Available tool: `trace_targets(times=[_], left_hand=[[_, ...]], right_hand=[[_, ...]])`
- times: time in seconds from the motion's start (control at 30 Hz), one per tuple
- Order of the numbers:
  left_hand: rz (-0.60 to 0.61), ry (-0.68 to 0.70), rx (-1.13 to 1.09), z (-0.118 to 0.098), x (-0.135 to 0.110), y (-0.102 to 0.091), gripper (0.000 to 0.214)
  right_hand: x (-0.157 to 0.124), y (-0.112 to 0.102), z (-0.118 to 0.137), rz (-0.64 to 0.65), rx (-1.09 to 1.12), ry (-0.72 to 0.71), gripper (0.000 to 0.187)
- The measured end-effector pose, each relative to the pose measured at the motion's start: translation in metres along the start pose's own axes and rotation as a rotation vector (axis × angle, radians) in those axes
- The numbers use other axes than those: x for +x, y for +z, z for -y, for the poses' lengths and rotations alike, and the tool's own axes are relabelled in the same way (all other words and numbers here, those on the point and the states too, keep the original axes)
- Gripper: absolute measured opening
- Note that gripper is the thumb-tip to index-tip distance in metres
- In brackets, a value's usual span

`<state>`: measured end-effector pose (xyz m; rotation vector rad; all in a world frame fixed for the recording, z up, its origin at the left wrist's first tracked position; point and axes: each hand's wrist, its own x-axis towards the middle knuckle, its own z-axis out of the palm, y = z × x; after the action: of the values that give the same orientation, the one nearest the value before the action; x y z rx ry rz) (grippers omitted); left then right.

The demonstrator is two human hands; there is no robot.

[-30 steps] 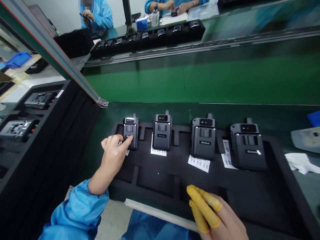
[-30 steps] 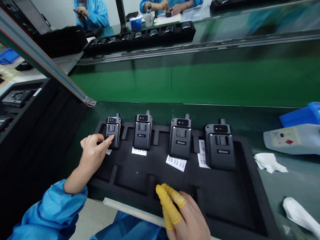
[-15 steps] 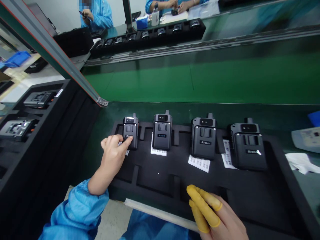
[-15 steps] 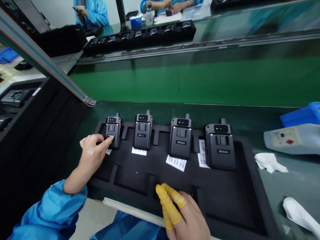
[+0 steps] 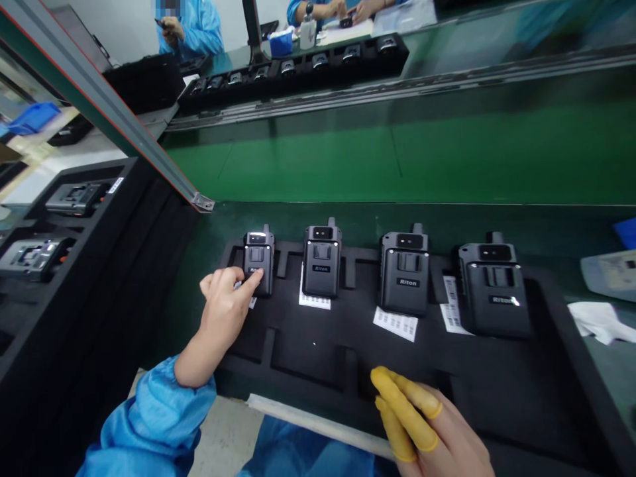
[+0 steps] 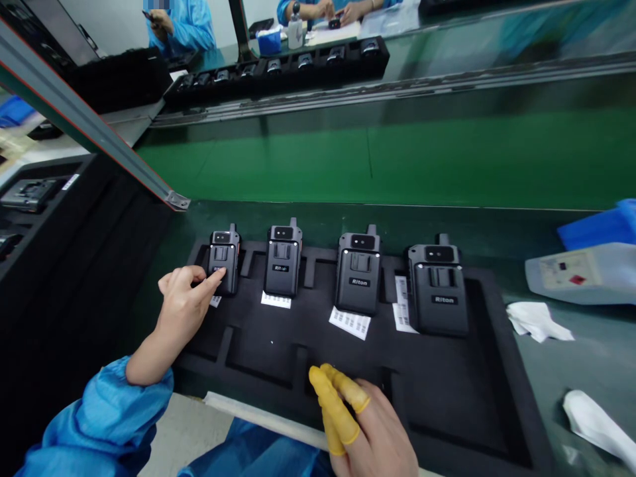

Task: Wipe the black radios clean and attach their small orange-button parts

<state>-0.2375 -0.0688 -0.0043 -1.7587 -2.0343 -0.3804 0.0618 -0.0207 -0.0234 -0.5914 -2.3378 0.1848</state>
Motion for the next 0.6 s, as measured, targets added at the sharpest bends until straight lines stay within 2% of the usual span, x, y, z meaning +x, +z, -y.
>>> trace_targets(times=[0.13, 0.6], left_hand=[[-0.005, -0.005, 0.018, -0.0002, -0.0002, -0.0003, 0.027], [-0.042, 0.000, -0.001, -0.0003, 0.0008, -0.0003, 0.023]], right_hand=[[0.0013, 0.0009, 0.0002, -0.025, -0.024, -0.022, 0.016], [0.0053, -0.0001, 0.0012, -0.020, 0.018, -0.003, 0.019]])
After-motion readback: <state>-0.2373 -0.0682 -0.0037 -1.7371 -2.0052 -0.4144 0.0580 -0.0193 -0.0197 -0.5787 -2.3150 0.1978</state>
